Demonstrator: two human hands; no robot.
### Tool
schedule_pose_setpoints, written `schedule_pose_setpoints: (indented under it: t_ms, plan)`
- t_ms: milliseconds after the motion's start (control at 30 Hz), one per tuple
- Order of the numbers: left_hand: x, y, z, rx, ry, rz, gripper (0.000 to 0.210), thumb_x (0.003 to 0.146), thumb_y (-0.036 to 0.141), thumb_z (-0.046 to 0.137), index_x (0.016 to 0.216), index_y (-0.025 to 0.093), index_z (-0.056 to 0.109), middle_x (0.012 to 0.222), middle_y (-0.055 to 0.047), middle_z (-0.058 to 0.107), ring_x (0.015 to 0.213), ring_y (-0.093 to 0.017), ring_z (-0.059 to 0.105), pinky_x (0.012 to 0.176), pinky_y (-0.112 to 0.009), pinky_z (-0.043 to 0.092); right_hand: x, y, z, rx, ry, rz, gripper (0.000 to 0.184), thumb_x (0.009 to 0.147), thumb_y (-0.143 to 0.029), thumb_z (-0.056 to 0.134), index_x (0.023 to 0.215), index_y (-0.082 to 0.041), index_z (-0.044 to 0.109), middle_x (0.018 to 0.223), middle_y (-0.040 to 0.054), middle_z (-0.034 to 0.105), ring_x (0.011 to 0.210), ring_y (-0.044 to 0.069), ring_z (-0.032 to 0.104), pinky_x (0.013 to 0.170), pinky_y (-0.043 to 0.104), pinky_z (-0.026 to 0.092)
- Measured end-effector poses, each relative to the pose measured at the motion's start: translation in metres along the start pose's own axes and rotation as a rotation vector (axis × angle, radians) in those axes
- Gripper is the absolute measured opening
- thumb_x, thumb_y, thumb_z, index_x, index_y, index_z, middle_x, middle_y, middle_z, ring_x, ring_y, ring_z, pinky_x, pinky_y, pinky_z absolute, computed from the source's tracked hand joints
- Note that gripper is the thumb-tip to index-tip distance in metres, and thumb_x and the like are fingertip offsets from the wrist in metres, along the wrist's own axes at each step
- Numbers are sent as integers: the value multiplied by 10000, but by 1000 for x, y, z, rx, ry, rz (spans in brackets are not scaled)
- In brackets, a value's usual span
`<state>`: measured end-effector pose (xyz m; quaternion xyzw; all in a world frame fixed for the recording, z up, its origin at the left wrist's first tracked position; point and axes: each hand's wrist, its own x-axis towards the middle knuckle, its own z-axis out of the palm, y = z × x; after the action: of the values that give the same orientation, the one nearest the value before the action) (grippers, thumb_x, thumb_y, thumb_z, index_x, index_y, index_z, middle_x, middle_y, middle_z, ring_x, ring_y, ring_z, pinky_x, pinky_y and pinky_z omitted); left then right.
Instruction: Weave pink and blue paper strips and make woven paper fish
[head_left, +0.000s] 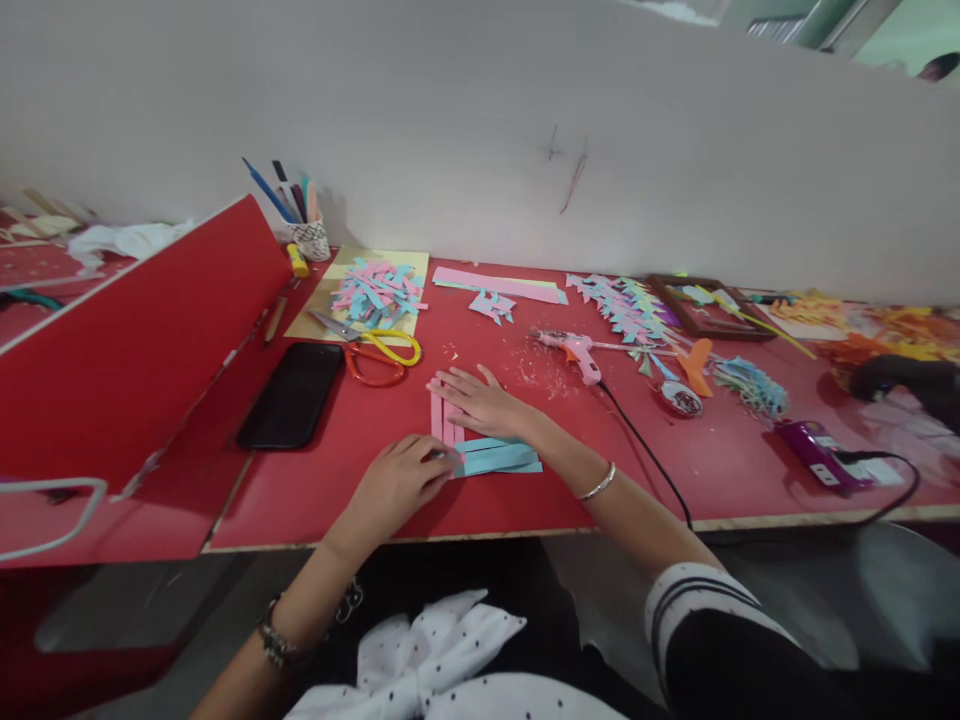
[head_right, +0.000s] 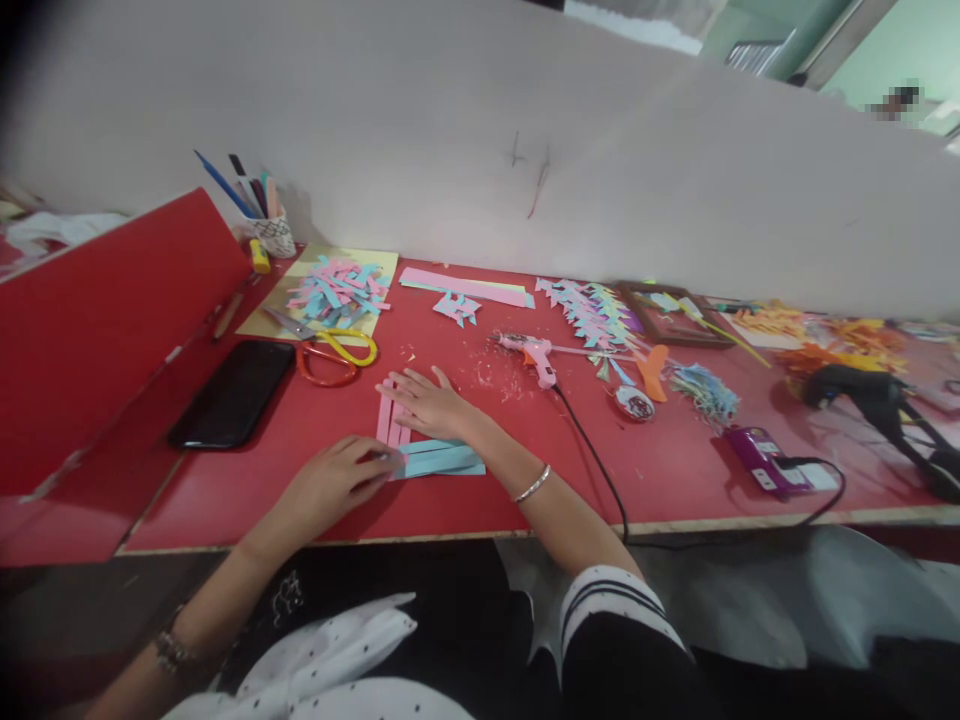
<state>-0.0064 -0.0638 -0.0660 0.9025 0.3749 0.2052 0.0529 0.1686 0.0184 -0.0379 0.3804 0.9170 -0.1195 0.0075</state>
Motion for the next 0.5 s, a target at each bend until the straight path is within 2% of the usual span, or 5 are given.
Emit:
schedule_pose_setpoints:
  t_ms: [133,200,267,400,500]
  plan:
    - [4,1,-6,-42,-59,-35,185,771,153,544,933,200,621,871,-32,620,804,-154,556,710,-274,467,-26,-11,-6,28,170,106,415,885,-308,339,1293,-236,366,1363,91,368,1259,189,298,1023,463,156]
    - [6,1,-8,-42,-92,-51,179,762,150,549,918,198,622,870,-34,616,813,-159,555,712,-280,469,-45,-20,-3,63,166,112,364,869,-309,379,1206,-206,472,1232,97,502,1162,188,413,1005,433,180]
    - [6,0,-8,-44,-102,-54,167,763,145,537,898,196,622,888,-41,611,825,-162,553,713,-287,470,-63,-30,5,106,142,120,329,839,-345,442,1127,-216,531,1123,80,562,1072,195,472,960,428,220]
    - [6,-3,-5,-88,-92,-47,160,760,143,535,889,199,613,913,-43,605,834,-160,553,721,-293,472,-81,-48,26,104,215,291,263,808,-356,490,1008,-217,589,1084,86,555,1002,219,490,846,394,293]
    - [6,-4,-3,-82,-84,-37,164,761,154,541,905,198,609,896,-39,607,829,-162,553,715,-289,474,-83,-55,35,61,311,405,209,817,-351,469,901,-225,613,1076,83,548,990,229,485,866,425,257]
